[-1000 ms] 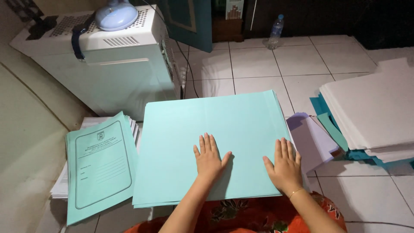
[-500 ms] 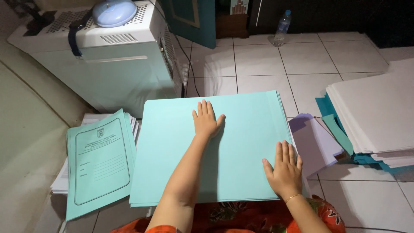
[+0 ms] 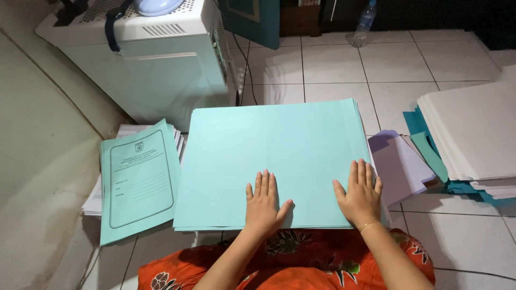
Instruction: The person is organizing and stacking light blue paper folders, smoothing each one out as it is added to the stack.
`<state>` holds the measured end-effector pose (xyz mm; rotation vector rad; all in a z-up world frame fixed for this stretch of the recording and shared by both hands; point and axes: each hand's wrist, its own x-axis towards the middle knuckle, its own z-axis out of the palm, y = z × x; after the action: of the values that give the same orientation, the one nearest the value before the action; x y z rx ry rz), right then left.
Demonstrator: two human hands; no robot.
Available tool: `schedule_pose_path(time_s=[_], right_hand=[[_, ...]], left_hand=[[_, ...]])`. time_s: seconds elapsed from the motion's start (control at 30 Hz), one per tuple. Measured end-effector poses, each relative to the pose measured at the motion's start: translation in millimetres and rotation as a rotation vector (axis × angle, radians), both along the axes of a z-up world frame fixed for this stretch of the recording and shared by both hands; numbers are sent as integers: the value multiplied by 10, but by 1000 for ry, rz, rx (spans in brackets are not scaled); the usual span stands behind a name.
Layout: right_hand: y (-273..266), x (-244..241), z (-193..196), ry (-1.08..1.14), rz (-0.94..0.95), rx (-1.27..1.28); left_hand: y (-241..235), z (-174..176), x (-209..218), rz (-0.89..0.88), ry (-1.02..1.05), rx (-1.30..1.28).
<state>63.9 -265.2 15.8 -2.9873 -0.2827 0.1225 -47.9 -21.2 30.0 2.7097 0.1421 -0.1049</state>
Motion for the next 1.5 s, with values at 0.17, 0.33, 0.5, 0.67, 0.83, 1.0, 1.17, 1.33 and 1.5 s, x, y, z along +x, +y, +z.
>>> schedule_pose_path(time_s=[0.17,0.33,0.5,0.67,0.83,1.0,1.17,1.33,1.5], right_hand=[[-3,17,-5,-7,-1,10],[11,14,-10,-5,-5,21],[9,29,-65,-46,-1,50],[3,41,-42,-46,-5,45],[-41,48,-153,-58,9,41],[-63,56,-215,-73,4,36],[-31,-28,-111,-71,1,59],[-34,-12,-132,-97,-1,72],[-44,-13,-139,-92,8,74]], left_hand=[[266,-135,918,39,-55,81],[611,-264,2022,102,-118,185],[745,-326,2471,151,-94,246],[501,-245,1933,161,-96,190],[149,-44,702,108,-65,99],[499,-42,-230,-9,-28,117],[1393,-161,-767,288,-29,145],[1421,-584,-664,498,-77,200],[270,-246,-483,131,-118,52]])
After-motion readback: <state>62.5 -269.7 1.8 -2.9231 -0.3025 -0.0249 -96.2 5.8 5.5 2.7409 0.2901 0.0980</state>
